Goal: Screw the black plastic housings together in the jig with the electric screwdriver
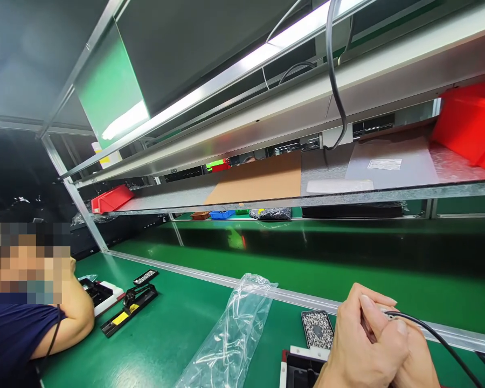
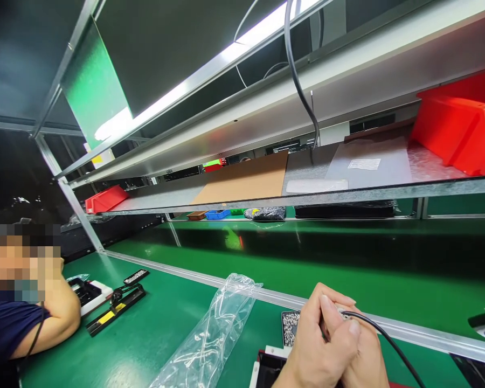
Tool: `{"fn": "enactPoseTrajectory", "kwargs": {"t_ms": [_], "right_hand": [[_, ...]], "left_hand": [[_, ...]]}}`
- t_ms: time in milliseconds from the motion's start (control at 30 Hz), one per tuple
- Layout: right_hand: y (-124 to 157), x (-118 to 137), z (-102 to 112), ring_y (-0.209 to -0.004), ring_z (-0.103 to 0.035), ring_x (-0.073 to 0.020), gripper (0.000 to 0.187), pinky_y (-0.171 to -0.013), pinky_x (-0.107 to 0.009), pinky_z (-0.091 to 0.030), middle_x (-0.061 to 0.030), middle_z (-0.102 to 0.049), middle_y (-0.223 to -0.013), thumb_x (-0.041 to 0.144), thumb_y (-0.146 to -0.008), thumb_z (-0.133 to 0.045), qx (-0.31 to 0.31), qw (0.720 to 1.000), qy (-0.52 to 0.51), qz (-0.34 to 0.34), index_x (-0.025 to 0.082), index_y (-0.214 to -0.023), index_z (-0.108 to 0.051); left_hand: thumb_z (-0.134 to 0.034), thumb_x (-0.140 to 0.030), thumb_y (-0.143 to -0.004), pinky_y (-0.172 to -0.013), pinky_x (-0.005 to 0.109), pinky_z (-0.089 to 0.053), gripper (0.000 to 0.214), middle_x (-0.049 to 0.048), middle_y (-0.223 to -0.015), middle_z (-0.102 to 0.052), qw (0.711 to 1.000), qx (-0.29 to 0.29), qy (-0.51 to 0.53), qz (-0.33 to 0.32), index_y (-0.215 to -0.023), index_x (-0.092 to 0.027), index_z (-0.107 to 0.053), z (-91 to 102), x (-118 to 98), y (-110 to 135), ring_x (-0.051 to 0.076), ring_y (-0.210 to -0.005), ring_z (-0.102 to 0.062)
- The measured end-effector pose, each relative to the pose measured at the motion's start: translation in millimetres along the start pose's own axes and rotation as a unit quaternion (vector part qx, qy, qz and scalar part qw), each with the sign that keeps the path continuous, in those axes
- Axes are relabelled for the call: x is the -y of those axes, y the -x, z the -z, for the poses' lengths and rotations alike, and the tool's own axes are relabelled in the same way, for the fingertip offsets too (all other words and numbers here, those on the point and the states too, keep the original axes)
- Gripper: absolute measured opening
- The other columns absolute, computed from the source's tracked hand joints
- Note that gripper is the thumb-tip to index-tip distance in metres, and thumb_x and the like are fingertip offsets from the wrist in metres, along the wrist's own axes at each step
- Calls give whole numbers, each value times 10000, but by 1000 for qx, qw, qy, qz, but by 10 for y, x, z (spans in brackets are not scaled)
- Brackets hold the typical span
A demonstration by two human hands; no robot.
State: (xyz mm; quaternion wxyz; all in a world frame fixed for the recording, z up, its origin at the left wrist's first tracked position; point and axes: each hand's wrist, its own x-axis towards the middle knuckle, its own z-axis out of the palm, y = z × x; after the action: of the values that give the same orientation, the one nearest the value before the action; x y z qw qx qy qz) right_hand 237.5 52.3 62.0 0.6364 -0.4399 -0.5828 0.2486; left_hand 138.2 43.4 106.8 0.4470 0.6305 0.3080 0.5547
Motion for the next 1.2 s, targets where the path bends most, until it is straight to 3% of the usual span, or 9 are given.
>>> {"fn": "enactPoseTrajectory", "kwargs": {"t_ms": [167, 267, 367, 500, 633, 733, 867, 1033, 1200], "right_hand": [[6, -43, 5, -511, -496, -158, 563, -401, -230, -432, -31, -513, -557, 629, -840, -763, -20, 998, -40, -49, 180, -569, -559], [18, -6, -3, -537, -512, -163, 552, -410, -232, -431, -41, -535, -577, 621, -825, -778, 0, 996, -52, -76, 174, -570, -577], [13, 101, -24, -534, -485, -152, 599, -411, -235, -418, -54, -531, -569, 640, -838, -761, 24, 994, -60, -89, 162, -537, -562], [0, 221, -71, -533, -425, -117, 596, -413, -215, -358, -35, -483, -581, 609, -867, -761, 26, 993, -74, -83, 160, -553, -527], [0, 242, -83, -547, -388, -106, 559, -415, -210, -306, -16, -446, -589, 587, -856, -793, 25, 992, -92, -76, 157, -587, -558], [0, 246, -77, -548, -379, -102, 543, -420, -211, -300, -10, -440, -592, 571, -860, -802, 27, 992, -94, -75, 155, -600, -569], [-19, 268, -79, -560, -378, -101, 552, -429, -208, -312, -5, -444, -610, 579, -870, -799, 28, 992, -107, -64, 163, -607, -549], [-21, 285, -80, -536, -345, -105, 552, -423, -230, -338, 11, -415, -597, 616, -870, -793, 19, 993, -112, -43, 185, -634, -542], [37, 261, -61, -503, -357, -103, 621, -408, -233, -339, 7, -413, -551, 631, -884, -783, 16, 995, -98, -28, 184, -569, -488]], "left_hand": [[-698, -138, -789, -1018, 445, -582, 263, 143, -1180, -748, 994, -4, 12, -108, -1049, -136, -740, -26, 24, -62, 312, -1147, -706], [-701, -173, -807, -890, 392, -595, 284, 124, -1092, -780, 997, 28, 24, -63, -1080, -130, -769, -4, 29, -77, 261, -974, -725], [-751, -240, -801, -760, 331, -560, 206, 94, -940, -766, 998, 38, 43, -25, -973, -130, -779, 32, 23, -81, 212, -832, -684], [-850, -308, -783, -774, 320, -549, 211, 60, -878, -727, 997, 39, 60, -15, -873, -145, -752, 70, 6, -89, 194, -815, -663], [-815, -265, -821, -848, 337, -570, 162, 65, -952, -737, 997, 54, 54, -22, -930, -153, -772, 80, -15, -98, 202, -870, -686], [-783, -276, -857, -807, 316, -564, 165, 71, -980, -730, 996, 62, 58, -20, -967, -154, -804, 71, -22, -99, 195, -871, -688], [-827, -439, -870, -737, 308, -542, 294, 71, -937, -711, 996, 55, 58, -40, -927, -151, -803, 51, 7, -110, 190, -829, -668], [-790, -635, -894, -810, 360, -538, 477, 79, -892, -705, 995, 39, 28, -93, -872, -161, -749, 27, 54, -99, 214, -843, -645], [-743, -648, -928, -773, 354, -514, 484, 51, -808, -657, 992, 31, 12, -121, -825, -178, -696, 3, 61, -75, 203, -795, -617]]}}
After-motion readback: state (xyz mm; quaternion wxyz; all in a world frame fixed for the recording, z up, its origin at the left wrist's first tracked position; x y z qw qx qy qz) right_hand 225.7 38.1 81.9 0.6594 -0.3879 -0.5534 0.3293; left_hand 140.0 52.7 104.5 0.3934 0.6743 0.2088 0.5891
